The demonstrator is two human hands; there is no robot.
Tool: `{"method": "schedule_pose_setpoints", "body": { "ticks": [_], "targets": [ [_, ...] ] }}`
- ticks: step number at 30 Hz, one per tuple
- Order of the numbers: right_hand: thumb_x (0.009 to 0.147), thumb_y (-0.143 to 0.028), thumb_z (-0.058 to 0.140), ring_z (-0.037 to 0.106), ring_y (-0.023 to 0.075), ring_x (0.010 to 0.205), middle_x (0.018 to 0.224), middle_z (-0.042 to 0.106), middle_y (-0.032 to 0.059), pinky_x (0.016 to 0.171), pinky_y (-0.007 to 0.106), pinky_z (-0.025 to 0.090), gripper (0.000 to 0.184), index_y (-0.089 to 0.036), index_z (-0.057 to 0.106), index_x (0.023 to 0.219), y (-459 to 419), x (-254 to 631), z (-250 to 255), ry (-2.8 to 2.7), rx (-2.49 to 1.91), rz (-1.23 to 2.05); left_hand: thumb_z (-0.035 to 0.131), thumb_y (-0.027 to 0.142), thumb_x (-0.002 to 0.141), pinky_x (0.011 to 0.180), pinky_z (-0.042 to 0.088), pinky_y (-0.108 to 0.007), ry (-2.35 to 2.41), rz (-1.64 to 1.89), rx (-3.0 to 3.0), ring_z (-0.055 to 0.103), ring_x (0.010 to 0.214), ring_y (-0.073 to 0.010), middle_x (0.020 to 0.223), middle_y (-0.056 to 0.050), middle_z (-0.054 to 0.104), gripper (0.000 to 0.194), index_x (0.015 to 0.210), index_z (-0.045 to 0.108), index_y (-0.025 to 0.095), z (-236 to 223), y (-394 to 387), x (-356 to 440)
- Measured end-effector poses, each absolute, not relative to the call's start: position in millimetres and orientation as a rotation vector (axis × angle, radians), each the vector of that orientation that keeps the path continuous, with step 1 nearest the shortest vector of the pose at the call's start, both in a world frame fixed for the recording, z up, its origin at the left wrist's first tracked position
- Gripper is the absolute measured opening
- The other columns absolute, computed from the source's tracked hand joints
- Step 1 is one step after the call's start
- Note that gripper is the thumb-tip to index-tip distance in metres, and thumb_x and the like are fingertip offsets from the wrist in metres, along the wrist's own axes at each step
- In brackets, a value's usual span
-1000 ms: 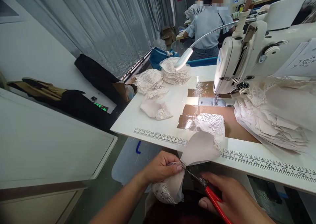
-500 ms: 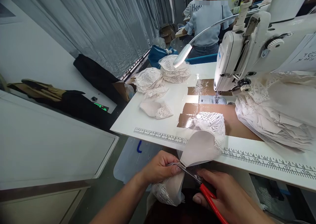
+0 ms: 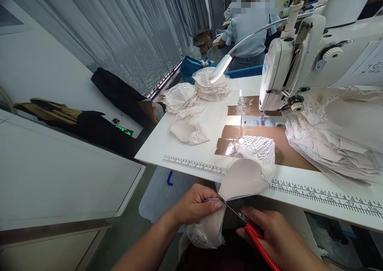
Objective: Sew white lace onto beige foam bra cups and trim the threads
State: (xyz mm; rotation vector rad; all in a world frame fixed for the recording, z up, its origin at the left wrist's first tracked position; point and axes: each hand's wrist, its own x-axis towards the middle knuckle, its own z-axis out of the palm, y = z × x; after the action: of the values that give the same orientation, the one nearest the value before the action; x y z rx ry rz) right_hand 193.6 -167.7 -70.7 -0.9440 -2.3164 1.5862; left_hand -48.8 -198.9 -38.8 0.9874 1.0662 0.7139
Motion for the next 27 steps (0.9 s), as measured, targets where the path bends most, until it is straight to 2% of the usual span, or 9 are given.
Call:
{"method": "schedule_pose_setpoints", "body": {
  "ticks": [2, 7, 10, 15, 18, 22, 25, 27],
  "targets": [
    [0.089, -0.04, 0.06, 0.058, 0.0184, 0.073, 0.083, 0.066, -0.0009, 0.068, 0.024, 0.046, 0.017, -0.024, 0.063, 0.094, -170.5, 191.3, -73.2, -2.206, -0.911, 1.699, 0.071, 0.057, 0.075, 0.052, 0.032, -0.019, 1.053, 0.748, 0.99, 0.042, 0.054, -0.0071, 0.059, 0.001, 0.051, 0.049, 0.074, 0.069, 0.007, -39.6, -201.0, -48.1],
    [0.084, -0.05, 0.063, 0.039, 0.015, 0.066, 0.071, 0.045, -0.0028, 0.06, 0.024, 0.035, 0.03, -0.02, 0.059, 0.082, -178.0, 187.5, -74.5, -1.932, -0.832, 2.022, 0.071, 0.049, 0.079, 0.058, 0.039, -0.021, 0.962, 0.842, 1.001, 0.053, 0.062, -0.0108, 0.072, -0.006, 0.064, 0.044, 0.086, 0.075, 0.007, -40.0, -206.6, -46.9],
    [0.086, -0.055, 0.059, 0.037, 0.0152, 0.067, 0.073, 0.044, -0.0022, 0.06, 0.024, 0.033, 0.035, -0.02, 0.059, 0.085, -179.6, 187.5, -73.8, -1.808, -0.748, 2.146, 0.07, 0.046, 0.081, 0.063, 0.043, -0.023, 0.931, 0.865, 1.029, 0.058, 0.066, -0.0133, 0.076, -0.009, 0.069, 0.041, 0.09, 0.076, 0.007, -40.1, -208.2, -47.2],
    [0.085, -0.056, 0.06, 0.04, 0.0157, 0.069, 0.076, 0.048, -0.0005, 0.062, 0.025, 0.034, 0.038, -0.018, 0.062, 0.088, -181.0, 188.1, -76.0, -1.721, -0.692, 2.206, 0.065, 0.043, 0.087, 0.069, 0.048, -0.024, 0.942, 0.855, 1.176, 0.066, 0.076, -0.0176, 0.087, -0.014, 0.073, 0.039, 0.096, 0.076, 0.006, -37.7, -208.9, -51.6],
    [0.086, -0.053, 0.06, 0.047, 0.0168, 0.072, 0.078, 0.053, 0.0005, 0.064, 0.026, 0.039, 0.035, -0.019, 0.064, 0.093, -180.6, 186.9, -73.9, -1.674, -0.697, 2.19, 0.061, 0.043, 0.089, 0.067, 0.05, -0.023, 0.928, 0.748, 1.382, 0.067, 0.073, -0.0167, 0.085, -0.014, 0.074, 0.041, 0.097, 0.076, 0.005, -34.5, -211.4, -55.3],
    [0.085, -0.054, 0.059, 0.06, 0.024, 0.084, 0.087, 0.064, 0.004, 0.074, 0.031, 0.048, 0.039, -0.021, 0.066, 0.104, -175.4, 187.1, -63.2, -1.758, -0.725, 2.12, 0.052, 0.036, 0.094, 0.074, 0.051, -0.025, 1.033, 0.705, 1.891, 0.065, 0.075, -0.015, 0.084, -0.009, 0.072, 0.033, 0.099, 0.075, 0.013, -28.2, -214.4, -59.5],
    [0.083, -0.058, 0.06, 0.065, 0.028, 0.085, 0.089, 0.069, 0.0054, 0.077, 0.034, 0.052, 0.044, -0.021, 0.069, 0.105, -175.2, 195.5, -62.1, -1.868, -0.758, 2.084, 0.053, 0.025, 0.093, 0.086, 0.051, -0.033, 1.367, 0.84, 2.415, 0.062, 0.1, -0.0211, 0.105, -0.011, 0.069, 0.022, 0.098, 0.073, 0.018, -26.5, -211.2, -61.9],
    [0.081, -0.06, 0.061, 0.067, 0.0299, 0.088, 0.094, 0.071, 0.007, 0.08, 0.036, 0.054, 0.048, -0.022, 0.069, 0.108, -181.4, 205.6, -71.6, -1.859, -0.791, 2.062, 0.054, 0.02, 0.092, 0.098, 0.047, -0.039, 1.453, 0.881, 2.667, 0.05, 0.124, -0.0259, 0.125, -0.012, 0.062, 0.018, 0.098, 0.07, 0.018, -29.6, -204.4, -60.8]
  ]
}}
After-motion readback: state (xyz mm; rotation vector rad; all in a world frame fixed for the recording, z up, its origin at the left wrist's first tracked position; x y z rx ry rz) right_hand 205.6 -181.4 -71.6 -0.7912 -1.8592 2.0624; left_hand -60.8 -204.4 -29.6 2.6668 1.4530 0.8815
